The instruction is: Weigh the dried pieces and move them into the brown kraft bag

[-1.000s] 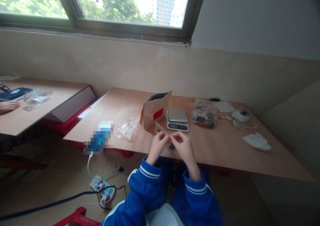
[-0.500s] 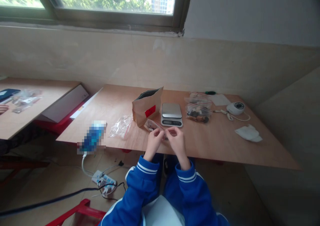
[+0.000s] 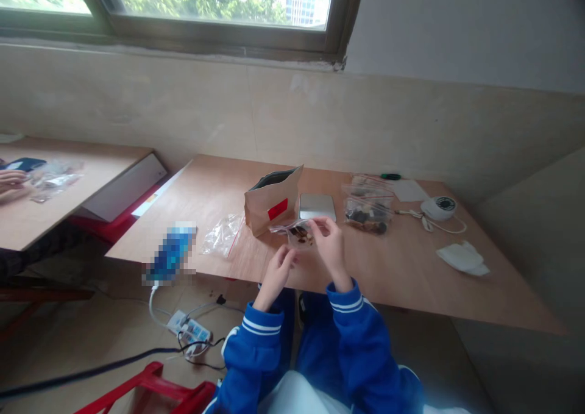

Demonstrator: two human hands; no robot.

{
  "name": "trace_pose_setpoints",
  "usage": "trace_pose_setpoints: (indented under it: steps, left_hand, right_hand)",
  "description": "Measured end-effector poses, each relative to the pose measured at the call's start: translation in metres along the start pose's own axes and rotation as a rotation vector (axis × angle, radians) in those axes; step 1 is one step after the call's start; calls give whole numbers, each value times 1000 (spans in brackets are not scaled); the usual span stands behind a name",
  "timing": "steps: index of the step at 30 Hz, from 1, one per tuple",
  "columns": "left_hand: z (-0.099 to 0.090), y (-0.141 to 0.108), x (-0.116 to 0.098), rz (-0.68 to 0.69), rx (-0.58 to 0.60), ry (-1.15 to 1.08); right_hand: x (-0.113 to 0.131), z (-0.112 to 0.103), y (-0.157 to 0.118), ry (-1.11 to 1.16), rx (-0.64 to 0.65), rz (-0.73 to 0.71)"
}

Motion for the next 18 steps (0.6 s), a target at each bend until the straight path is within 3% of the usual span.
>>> trace_pose_setpoints:
  steps: [4,7,10,15,18]
  left_hand:
    - [-18,17,35,-17,-109,-245]
    - [-32,30,49,-78,-24,-320]
    - [-43,42,48,-110,59,-265]
    - [-47,52,42,-117,235,-280]
    - [-48,50,44,-110,214,-289]
  right_hand:
    - [6,7,2,43,97,-30]
    - [2,13,4,70,126,-9]
    - [-6,18,6,50,146,-12]
    - [0,26,0,-290,-57,-218]
    - [13,31,-10,-429,-144,-347]
Point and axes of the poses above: each hand's wrist, its own y-axis towards the middle knuckle, its own z-axis out of the palm, x = y × z, the point moved 1 cm from there along y, towards the middle knuckle, and after that the axes turned 1 degree about -y, right-handed, at the moved point
